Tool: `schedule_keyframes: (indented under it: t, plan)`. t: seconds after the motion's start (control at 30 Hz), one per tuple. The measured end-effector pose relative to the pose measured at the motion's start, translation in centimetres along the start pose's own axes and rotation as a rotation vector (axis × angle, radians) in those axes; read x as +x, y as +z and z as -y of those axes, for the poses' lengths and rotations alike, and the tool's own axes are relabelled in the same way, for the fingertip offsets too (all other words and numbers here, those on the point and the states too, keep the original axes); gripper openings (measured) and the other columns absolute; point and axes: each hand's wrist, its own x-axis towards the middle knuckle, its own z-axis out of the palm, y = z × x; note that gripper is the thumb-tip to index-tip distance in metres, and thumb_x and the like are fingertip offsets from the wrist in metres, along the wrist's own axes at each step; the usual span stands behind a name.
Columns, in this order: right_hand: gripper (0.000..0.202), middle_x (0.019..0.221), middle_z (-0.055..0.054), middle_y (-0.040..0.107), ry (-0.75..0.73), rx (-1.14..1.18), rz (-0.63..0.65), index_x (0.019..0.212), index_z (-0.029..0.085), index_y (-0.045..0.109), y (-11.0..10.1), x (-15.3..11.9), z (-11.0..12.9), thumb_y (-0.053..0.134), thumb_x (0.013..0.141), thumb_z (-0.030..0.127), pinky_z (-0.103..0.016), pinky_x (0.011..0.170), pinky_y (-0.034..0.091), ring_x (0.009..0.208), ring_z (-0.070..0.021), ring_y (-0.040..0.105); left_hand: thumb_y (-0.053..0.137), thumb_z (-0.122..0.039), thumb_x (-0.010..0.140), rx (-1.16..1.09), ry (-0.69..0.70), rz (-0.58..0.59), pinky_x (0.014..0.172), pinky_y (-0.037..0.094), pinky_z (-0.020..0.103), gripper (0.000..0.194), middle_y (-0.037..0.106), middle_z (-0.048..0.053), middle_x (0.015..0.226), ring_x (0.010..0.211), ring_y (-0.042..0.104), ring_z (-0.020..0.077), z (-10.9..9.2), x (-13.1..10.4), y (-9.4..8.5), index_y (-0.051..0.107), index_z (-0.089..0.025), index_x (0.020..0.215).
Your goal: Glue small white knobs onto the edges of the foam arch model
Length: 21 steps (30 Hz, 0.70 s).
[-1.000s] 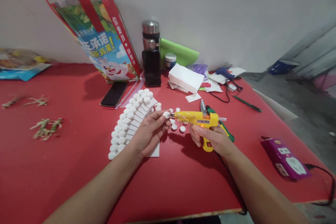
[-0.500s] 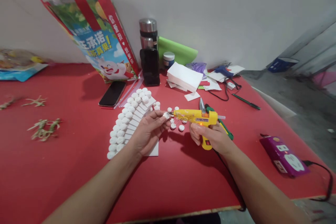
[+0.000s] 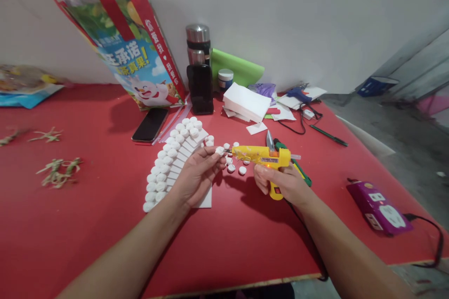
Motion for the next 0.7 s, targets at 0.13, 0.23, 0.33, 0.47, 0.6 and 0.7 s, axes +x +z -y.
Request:
schedule_keyframes:
  t: [0.13, 0.23, 0.33, 0.47, 0.6, 0.7]
  plan:
    - [0.058, 0.054, 0.001, 0.054, 0.003, 0.001, 0.015, 0.059, 0.021, 0.057, -0.02, -0.13, -0.25, 0.072, 0.093, 0.065, -0.032, 0.054, 0.040, 0.050, -0.0128, 0.051, 0.095, -0.013, 0.075, -0.010, -0.006, -0.008, 0.074, 0.062, 0.019, 0.029, 0.076, 0.004, 0.082, 0.075, 0.073, 0.0114, -0.05, -0.02, 0.00, 0.074, -0.011, 0.095]
    - [0.058, 0.054, 0.001, 0.054, 0.014, -0.006, 0.018, 0.059, 0.021, 0.057, -0.07, -0.15, -0.31, 0.072, 0.094, 0.065, -0.032, 0.054, 0.039, 0.050, -0.0124, 0.051, 0.094, -0.014, 0.076, 0.003, -0.023, 0.001, 0.075, 0.062, 0.018, 0.027, 0.077, 0.005, 0.082, 0.076, 0.074, 0.0115, -0.11, -0.11, 0.06, 0.076, -0.011, 0.096]
    - [0.058, 0.054, 0.002, 0.053, 0.025, -0.008, 0.012, 0.060, 0.021, 0.057, -0.13, -0.14, -0.39, 0.072, 0.094, 0.065, -0.032, 0.053, 0.038, 0.049, -0.0123, 0.050, 0.095, -0.017, 0.076, 0.018, -0.036, 0.018, 0.076, 0.063, 0.019, 0.028, 0.077, 0.005, 0.082, 0.074, 0.073, 0.0112, -0.20, -0.21, 0.23, 0.077, -0.011, 0.095]
    - [0.057, 0.054, 0.002, 0.054, 0.025, 0.000, 0.007, 0.062, 0.021, 0.058, -0.15, -0.15, -0.37, 0.071, 0.094, 0.067, -0.032, 0.054, 0.039, 0.048, -0.0123, 0.050, 0.098, -0.019, 0.072, 0.031, -0.030, 0.019, 0.075, 0.063, 0.019, 0.032, 0.078, 0.006, 0.085, 0.074, 0.073, 0.0111, -0.25, -0.30, 0.49, 0.077, -0.010, 0.094]
    - [0.055, 0.054, 0.003, 0.054, 0.027, -0.010, -0.003, 0.064, 0.021, 0.058, -0.03, -0.17, -0.35, 0.072, 0.094, 0.065, -0.031, 0.052, 0.039, 0.048, -0.0121, 0.051, 0.099, -0.021, 0.071, 0.043, -0.017, 0.018, 0.075, 0.062, 0.020, 0.034, 0.078, 0.006, 0.085, 0.074, 0.073, 0.0116, -0.16, -0.36, 0.63, 0.077, -0.010, 0.094]
    - [0.053, 0.053, 0.004, 0.053, 0.017, 0.003, -0.014, 0.067, 0.021, 0.058, 0.00, -0.12, -0.39, 0.074, 0.092, 0.064, -0.030, 0.050, 0.037, 0.046, -0.0122, 0.050, 0.099, -0.021, 0.071, 0.057, -0.014, 0.019, 0.075, 0.061, 0.020, 0.033, 0.077, 0.005, 0.084, 0.074, 0.072, 0.0115, -0.19, -0.39, 0.64, 0.077, -0.010, 0.093]
